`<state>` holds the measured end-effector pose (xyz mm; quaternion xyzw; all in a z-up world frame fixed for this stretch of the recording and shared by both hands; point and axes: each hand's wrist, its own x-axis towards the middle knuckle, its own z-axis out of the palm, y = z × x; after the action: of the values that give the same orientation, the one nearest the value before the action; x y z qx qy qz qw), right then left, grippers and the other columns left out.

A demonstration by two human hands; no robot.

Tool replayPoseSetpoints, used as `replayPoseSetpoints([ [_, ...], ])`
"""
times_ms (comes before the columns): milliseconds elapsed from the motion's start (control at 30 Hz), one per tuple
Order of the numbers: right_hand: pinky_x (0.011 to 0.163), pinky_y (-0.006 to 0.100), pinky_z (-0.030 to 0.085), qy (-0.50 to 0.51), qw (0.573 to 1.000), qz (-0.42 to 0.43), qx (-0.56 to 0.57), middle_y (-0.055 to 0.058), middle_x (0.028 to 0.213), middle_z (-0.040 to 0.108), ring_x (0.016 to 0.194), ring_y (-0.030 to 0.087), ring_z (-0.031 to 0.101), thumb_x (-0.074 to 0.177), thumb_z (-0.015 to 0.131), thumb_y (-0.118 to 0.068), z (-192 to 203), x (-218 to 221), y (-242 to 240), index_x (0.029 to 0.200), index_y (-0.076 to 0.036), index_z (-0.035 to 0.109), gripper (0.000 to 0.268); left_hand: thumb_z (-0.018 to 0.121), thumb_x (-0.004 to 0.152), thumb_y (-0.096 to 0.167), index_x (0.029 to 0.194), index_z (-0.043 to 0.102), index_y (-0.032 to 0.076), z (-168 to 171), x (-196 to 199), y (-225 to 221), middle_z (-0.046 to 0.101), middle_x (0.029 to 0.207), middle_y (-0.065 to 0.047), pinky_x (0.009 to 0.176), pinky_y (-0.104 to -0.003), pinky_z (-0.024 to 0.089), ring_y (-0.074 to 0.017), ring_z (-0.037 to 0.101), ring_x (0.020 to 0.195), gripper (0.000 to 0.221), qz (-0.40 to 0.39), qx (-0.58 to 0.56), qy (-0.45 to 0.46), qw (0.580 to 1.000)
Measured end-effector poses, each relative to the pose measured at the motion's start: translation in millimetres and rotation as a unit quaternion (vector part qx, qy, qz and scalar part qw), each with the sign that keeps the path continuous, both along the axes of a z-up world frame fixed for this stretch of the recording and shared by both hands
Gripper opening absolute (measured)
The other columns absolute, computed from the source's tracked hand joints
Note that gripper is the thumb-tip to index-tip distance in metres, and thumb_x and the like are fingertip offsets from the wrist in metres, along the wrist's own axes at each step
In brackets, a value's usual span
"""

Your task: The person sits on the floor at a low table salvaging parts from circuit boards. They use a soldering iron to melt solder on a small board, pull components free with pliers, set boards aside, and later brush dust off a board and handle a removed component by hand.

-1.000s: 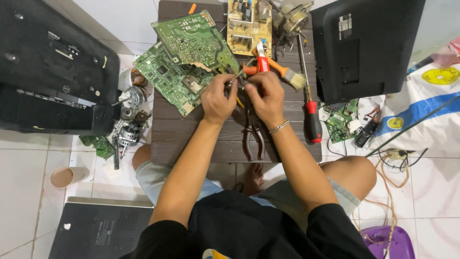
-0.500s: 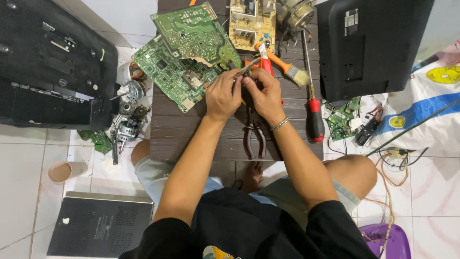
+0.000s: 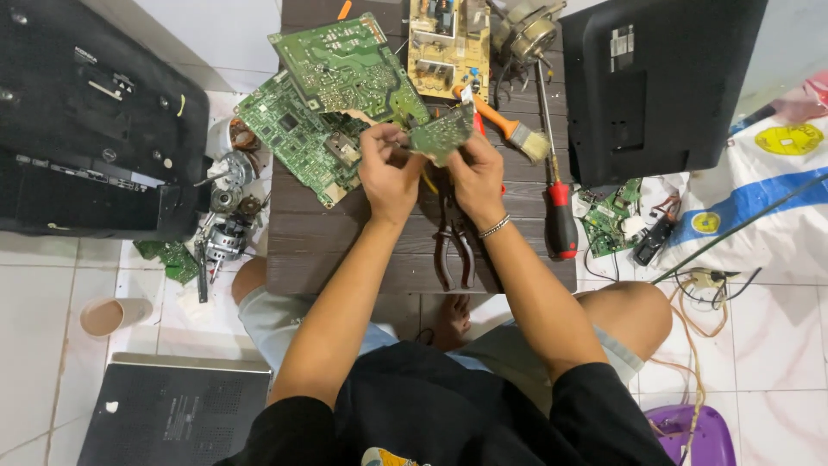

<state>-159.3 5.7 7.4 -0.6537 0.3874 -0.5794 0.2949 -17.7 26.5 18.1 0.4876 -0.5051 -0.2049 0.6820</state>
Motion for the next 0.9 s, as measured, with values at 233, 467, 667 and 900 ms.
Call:
replayPoseSetpoints([
  [233,0.088,0.043,0.053,-0.03,1.0,-0.008,-0.003,0.01,0.091,0.067,0.093,0.021,0.066,0.092,0.079,-0.005,-10.5,0.8,-3.2,0.088,-0.003,0.075,0.006,0.072,0.09,0.004,0.128,0.065,0.012,18.5,-5.9,5.8,0.07,0.087,-0.013,0.062,-0.033,0.059,-0.0236,0.073,0.07,0.039,-0.13,0.051,0.093,0.986],
  [467,0.082,0.042,0.052,-0.029,0.999,0.019,0.002,0.01,0.086,0.066,0.087,0.021,0.065,0.09,0.081,-0.004,-31.0,-0.6,-8.4,0.085,-0.002,0.074,0.009,0.085,0.082,0.001,0.122,0.072,0.007,-25.9,-7.3,-7.1,0.073,0.113,-0.009,0.099,-0.039,0.051,-0.0151,0.063,0.107,0.043,-0.199,0.096,0.237,0.946],
  [667,0.08,0.04,0.053,-0.037,0.999,0.018,0.021,0.008,0.086,0.069,0.087,0.017,0.064,0.089,0.083,-0.009,-40.4,-4.1,-8.1,0.086,-0.004,0.077,0.009,0.089,0.084,0.008,0.114,0.076,0.005,-12.9,-0.6,-5.9,0.072,0.109,-0.013,0.104,-0.044,0.049,-0.024,0.067,0.109,0.033,-0.125,0.018,0.141,0.982],
  [900,0.087,0.041,0.053,-0.032,0.999,0.004,0.042,0.012,0.093,0.071,0.091,0.017,0.061,0.097,0.072,-0.01,12.8,10.7,12.8,0.104,0.0,0.075,0.013,0.072,0.076,-0.01,0.093,0.07,-0.003,9.0,-0.9,-0.2,0.067,0.093,-0.016,0.094,-0.048,0.051,-0.0334,0.07,0.098,0.019,-0.055,-0.017,0.044,0.997],
])
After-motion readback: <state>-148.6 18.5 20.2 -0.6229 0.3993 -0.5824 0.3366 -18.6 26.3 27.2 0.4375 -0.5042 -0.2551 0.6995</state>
